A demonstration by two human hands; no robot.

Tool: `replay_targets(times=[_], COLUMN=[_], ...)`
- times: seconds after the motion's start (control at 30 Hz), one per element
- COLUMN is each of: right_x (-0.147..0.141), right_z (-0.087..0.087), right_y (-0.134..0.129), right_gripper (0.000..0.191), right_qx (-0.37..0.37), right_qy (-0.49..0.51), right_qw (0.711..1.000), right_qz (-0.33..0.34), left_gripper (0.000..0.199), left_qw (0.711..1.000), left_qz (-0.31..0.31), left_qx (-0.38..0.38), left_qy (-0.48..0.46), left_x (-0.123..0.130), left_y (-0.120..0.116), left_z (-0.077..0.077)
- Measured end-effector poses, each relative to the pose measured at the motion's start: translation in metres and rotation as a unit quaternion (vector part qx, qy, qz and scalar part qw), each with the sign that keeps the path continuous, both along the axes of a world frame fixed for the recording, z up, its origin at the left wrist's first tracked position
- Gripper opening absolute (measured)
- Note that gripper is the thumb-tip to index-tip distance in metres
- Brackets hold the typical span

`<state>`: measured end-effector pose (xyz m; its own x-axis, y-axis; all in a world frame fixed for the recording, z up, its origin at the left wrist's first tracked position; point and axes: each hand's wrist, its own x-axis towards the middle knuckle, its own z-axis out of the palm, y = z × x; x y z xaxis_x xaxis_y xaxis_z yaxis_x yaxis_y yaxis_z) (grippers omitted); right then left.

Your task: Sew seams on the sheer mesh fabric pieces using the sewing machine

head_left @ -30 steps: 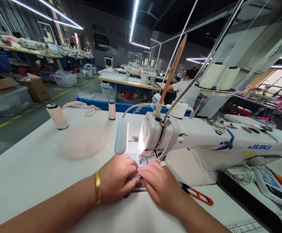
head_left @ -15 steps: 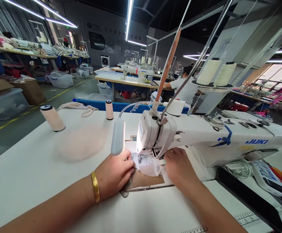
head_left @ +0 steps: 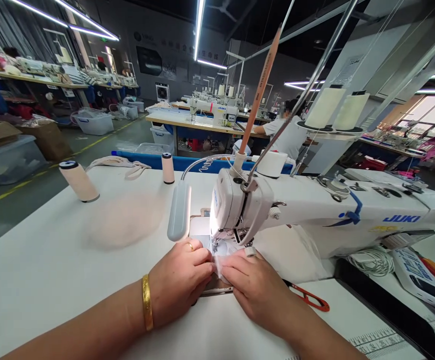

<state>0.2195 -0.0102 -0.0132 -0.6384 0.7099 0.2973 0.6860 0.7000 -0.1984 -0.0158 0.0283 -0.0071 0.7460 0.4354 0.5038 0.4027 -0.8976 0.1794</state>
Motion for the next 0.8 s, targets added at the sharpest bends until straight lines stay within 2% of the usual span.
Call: replay_targets(times=[0.4,0.8], right_x=[-0.003,-0.004], right_z=[-0.003,-0.007], right_y=[0.0,0.009], right_gripper=[0.034,0.035], right_qx=[0.039,0.044], right_qy=[0.002,0.009], right_qw=[0.999,0.999], right_qz=[-0.008,-0.03], left_gripper=[0.029,0.029], left_qw=[1.0,1.0], left_qz=[0.001,0.012], left_qx=[0.011,0.01], left_qy=[-0.01,-0.018], left_x=[-0.001,-0.001], left_y=[0.001,0.003], left_z=[0.0,-0.002])
